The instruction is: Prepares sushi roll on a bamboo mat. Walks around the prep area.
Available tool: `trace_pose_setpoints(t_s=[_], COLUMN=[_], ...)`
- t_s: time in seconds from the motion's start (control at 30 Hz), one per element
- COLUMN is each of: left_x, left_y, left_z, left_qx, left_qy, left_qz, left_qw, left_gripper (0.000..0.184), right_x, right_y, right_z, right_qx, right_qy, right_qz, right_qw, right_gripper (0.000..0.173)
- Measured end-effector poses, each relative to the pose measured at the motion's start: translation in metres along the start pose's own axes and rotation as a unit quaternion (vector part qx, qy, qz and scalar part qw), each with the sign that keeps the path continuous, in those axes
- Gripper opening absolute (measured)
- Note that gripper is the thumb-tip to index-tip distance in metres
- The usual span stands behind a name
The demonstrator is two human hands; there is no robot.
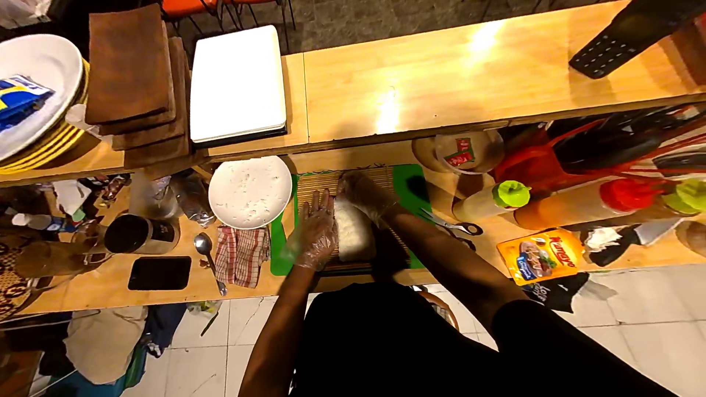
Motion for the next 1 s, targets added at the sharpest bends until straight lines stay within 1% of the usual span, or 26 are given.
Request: trace_pose_setpoints(t_s=[0.07, 0.17, 0.23, 0.33, 0.4, 0.47, 0.57, 0.67, 0.73, 0.83, 0.93, 1.0], left_x=[0.000, 0.000, 0.000, -0.001, -0.002, -0.004, -0.013, -0.021, -0.021, -0.019, -0.020, -0.019], left_y=[0.001, 0.001, 0.000, 0.007, 0.008, 0.009, 0.014, 0.013, 0.012, 0.015, 0.017, 0.018], left_z=[0.000, 0.000, -0.002, -0.003, -0.003, -0.002, 0.004, 0.007, 0.008, 0.010, 0.012, 0.013], left_qx=[0.007, 0.025, -0.004, -0.057, -0.069, -0.057, -0.026, -0.011, -0.033, -0.047, -0.038, -0.032], left_qy=[0.001, 0.005, 0.010, 0.014, 0.007, 0.002, 0.008, 0.006, 0.007, 0.012, 0.015, 0.015], left_qz=[0.003, 0.008, 0.006, 0.000, 0.011, 0.012, -0.021, -0.051, -0.051, -0.051, -0.069, -0.066], left_qw=[1.000, 1.000, 1.000, 0.998, 0.997, 0.998, 0.999, 0.999, 0.998, 0.998, 0.997, 0.997], left_gripper=[0.060, 0.060, 0.059, 0.059, 0.058, 0.058, 0.059, 0.063, 0.063, 0.063, 0.066, 0.066], right_x=[0.003, -0.005, -0.019, -0.041, -0.057, -0.067, -0.067, -0.073, -0.072, -0.066, -0.076, -0.074], right_y=[0.008, 0.026, 0.036, 0.041, 0.033, 0.019, 0.001, -0.008, -0.002, 0.004, -0.008, -0.010], right_z=[0.000, -0.003, -0.007, -0.017, -0.017, -0.017, -0.017, -0.020, -0.027, -0.035, -0.028, -0.027], right_qx=[-0.021, -0.050, -0.034, -0.053, -0.083, -0.103, -0.104, -0.014, 0.025, -0.053, -0.011, -0.018], right_qy=[0.005, 0.012, -0.004, -0.040, -0.013, 0.028, 0.070, 0.043, 0.019, 0.038, 0.035, 0.041], right_qz=[-0.012, 0.030, 0.050, 0.026, 0.033, 0.046, 0.048, 0.027, 0.019, 0.009, 0.014, 0.021], right_qw=[1.000, 0.998, 0.998, 0.997, 0.996, 0.993, 0.991, 0.999, 0.999, 0.998, 0.999, 0.999], right_gripper=[0.020, 0.017, 0.012, 0.014, 0.012, 0.012, 0.012, 0.018, 0.020, 0.021, 0.027, 0.030])
Point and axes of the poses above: each hand's wrist, its own x-axis towards the middle knuckle, its own y-axis out of the back of the hand, z = x × y, the point moved 1 cm from there along x, towards the middle knuckle, and after that the axes turned 12 degrees about y, right-handed, at the moved point
